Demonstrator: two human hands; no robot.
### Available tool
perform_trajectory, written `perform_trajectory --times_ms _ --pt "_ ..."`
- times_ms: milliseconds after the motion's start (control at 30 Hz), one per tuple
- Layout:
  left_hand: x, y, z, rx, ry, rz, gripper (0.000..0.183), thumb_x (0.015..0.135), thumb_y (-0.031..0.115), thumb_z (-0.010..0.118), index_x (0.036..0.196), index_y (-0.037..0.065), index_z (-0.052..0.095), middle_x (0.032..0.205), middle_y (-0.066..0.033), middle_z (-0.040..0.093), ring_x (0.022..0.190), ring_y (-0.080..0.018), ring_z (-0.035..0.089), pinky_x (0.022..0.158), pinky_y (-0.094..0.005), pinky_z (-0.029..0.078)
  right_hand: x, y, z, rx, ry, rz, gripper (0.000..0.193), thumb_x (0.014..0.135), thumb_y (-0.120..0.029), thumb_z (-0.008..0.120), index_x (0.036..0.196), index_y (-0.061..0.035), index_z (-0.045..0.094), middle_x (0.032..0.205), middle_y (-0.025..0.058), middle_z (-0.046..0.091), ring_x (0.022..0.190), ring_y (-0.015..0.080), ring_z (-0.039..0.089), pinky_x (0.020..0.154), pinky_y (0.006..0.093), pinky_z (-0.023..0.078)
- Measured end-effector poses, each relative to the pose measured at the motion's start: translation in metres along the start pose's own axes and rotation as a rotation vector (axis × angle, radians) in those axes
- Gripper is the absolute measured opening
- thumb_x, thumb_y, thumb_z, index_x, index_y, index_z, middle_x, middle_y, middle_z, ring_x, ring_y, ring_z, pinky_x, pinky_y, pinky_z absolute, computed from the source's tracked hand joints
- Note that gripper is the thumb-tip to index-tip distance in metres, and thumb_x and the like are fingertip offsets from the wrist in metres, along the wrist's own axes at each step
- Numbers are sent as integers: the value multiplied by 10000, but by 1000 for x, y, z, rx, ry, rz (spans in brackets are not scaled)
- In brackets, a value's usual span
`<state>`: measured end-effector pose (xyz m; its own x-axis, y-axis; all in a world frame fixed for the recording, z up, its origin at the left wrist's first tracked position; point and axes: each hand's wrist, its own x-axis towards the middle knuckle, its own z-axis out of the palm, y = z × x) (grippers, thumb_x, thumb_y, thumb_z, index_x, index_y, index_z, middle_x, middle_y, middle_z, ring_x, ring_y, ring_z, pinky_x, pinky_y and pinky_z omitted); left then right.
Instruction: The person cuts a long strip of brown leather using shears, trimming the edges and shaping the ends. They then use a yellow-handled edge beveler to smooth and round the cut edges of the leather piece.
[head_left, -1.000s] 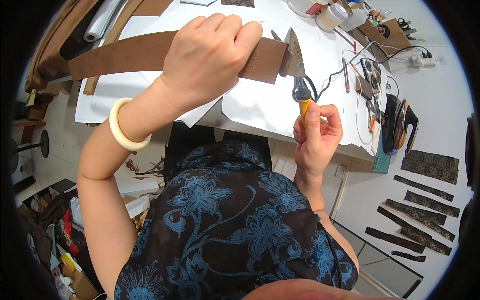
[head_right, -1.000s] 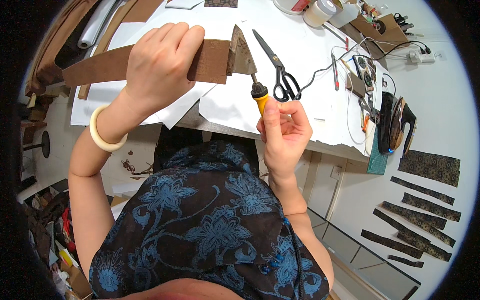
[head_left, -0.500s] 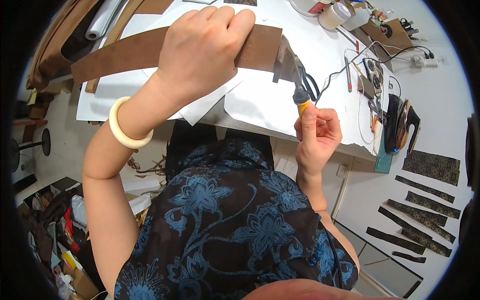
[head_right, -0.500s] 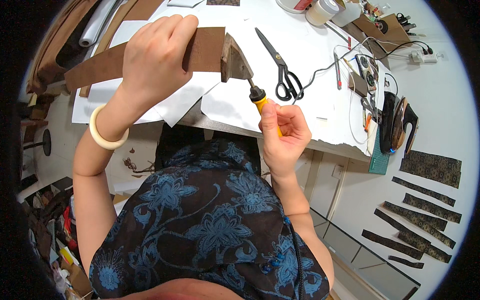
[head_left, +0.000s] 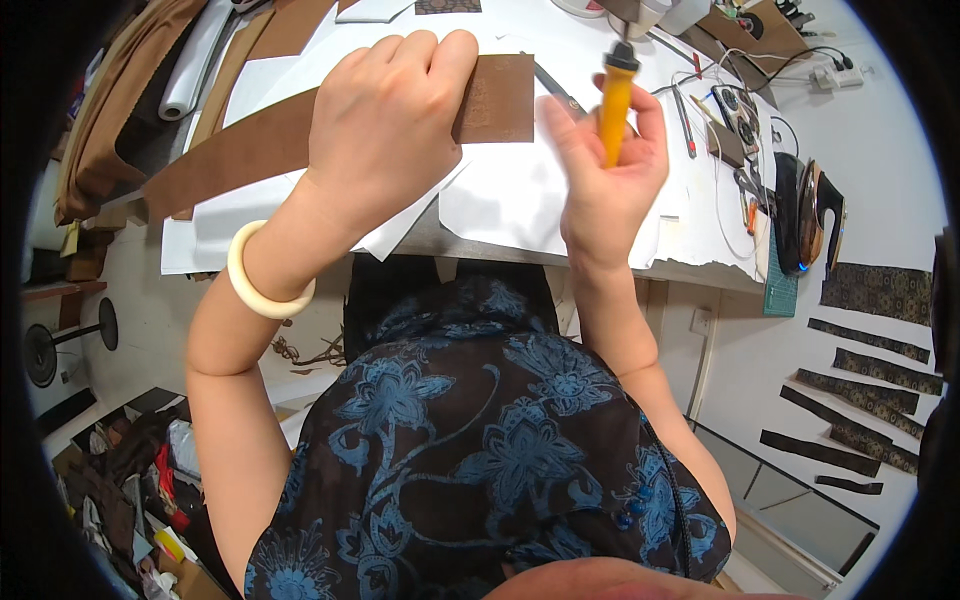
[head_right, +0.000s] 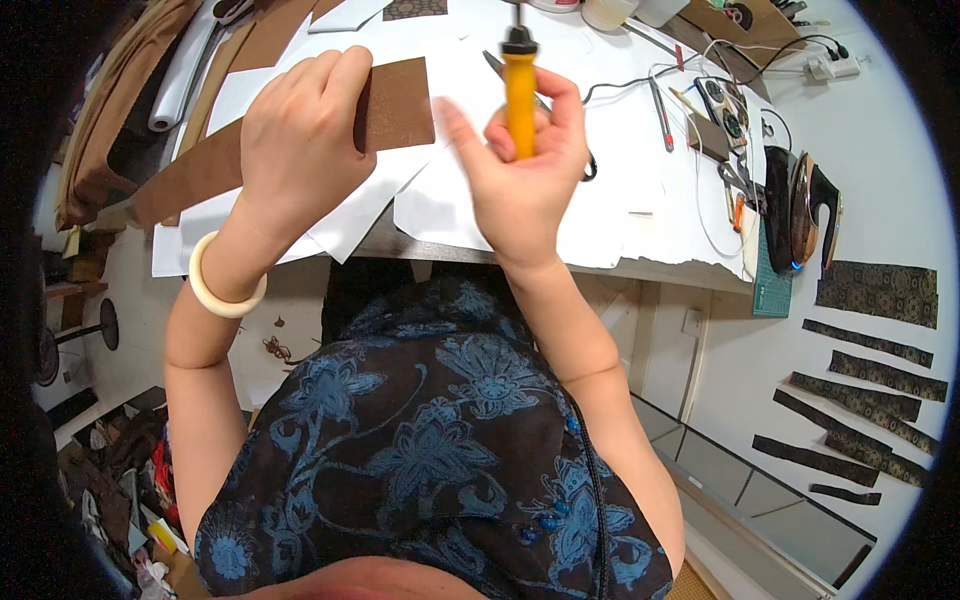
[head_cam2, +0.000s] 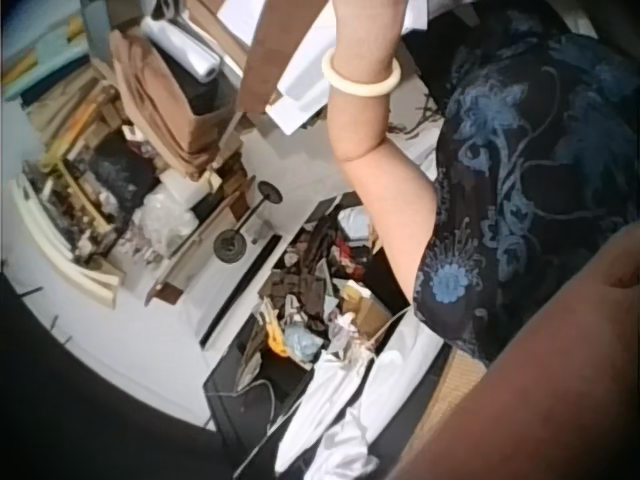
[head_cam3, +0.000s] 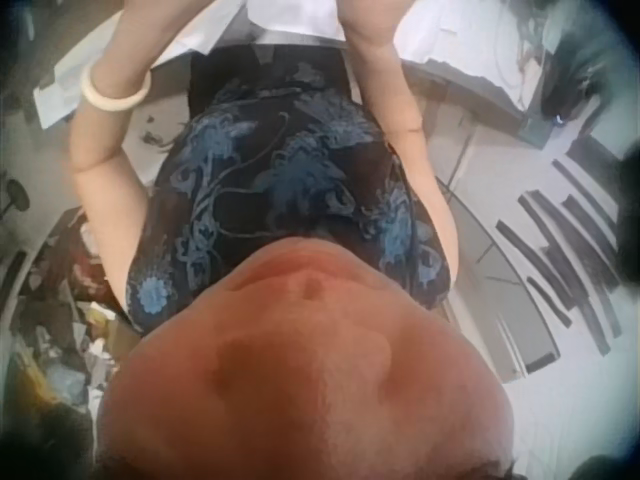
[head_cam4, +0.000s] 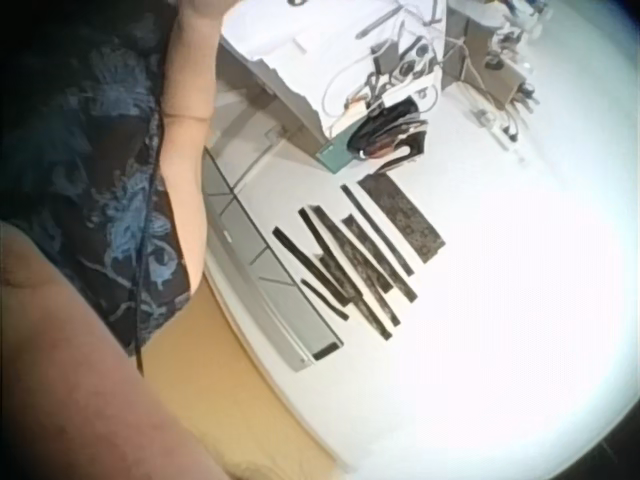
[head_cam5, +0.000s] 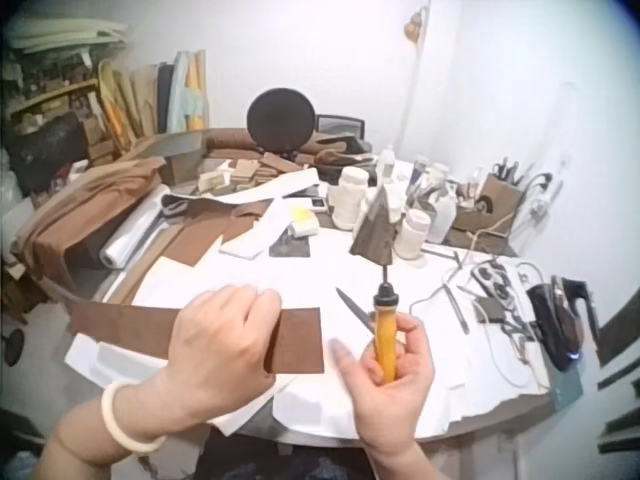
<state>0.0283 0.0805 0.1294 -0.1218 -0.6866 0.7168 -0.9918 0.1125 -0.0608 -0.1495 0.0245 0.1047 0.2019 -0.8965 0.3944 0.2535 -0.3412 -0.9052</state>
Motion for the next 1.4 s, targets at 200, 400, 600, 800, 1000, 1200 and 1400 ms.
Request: perform_trajectory --times_ms 200,400,600,800,1000,1200,1400 --pt "-1 -6 0 7 -41 50 230 695 -3 685 863 75 548 721 -66 561 688 -250 612 631 -354 475 13 10 -14 115 12 79 334 934 -48 740 1166 -14 503 805 -27 614 578 -22 411 551 153 327" --pt "7 -2 -6 -105 -42 38 296 667 30 730 890 74 539 741 -64 560 693 -254 607 639 -360 475 19 3 -9 296 -279 300 580 799 -85 890 1182 -44 456 933 65 697 529 -11 445 501 150 379" --pt "2 -3 -20 -151 -70 85 322 647 60 739 894 82 533 745 -55 534 708 -249 594 639 -358 465 27 13 -12 245 -152 246 383 924 -168 778 1120 -86 460 917 123 731 500 -11 404 446 165 287" --pt "-12 10 -7 -151 -220 573 115 809 150 624 819 99 521 759 -29 531 734 -192 573 656 -335 445 70 -12 0 283 -388 289 353 957 -251 747 1068 -101 448 877 175 752 422 -20 268 389 172 195" --pt "-34 23 -7 -64 -287 942 150 825 218 592 790 80 546 759 -31 588 775 -197 581 736 -308 413 90 12 62 314 -430 409 343 924 -183 768 1066 -132 460 943 130 756 450 -19 284 404 173 205" --pt "-50 23 -11 -31 -538 1055 225 895 200 569 1062 55 612 1120 -100 620 1117 -250 580 999 -373 429 68 16 76 421 -390 395 616 797 -95 876 1193 -59 406 819 58 692 551 33 495 467 185 306" --pt "-15 -2 -83 -721 -291 193 734 702 -3 704 1406 41 505 1426 -223 463 1353 -401 459 1161 -492 355 52 24 73 519 -151 331 586 834 -2 814 1211 -53 370 788 65 671 624 60 580 548 186 415"
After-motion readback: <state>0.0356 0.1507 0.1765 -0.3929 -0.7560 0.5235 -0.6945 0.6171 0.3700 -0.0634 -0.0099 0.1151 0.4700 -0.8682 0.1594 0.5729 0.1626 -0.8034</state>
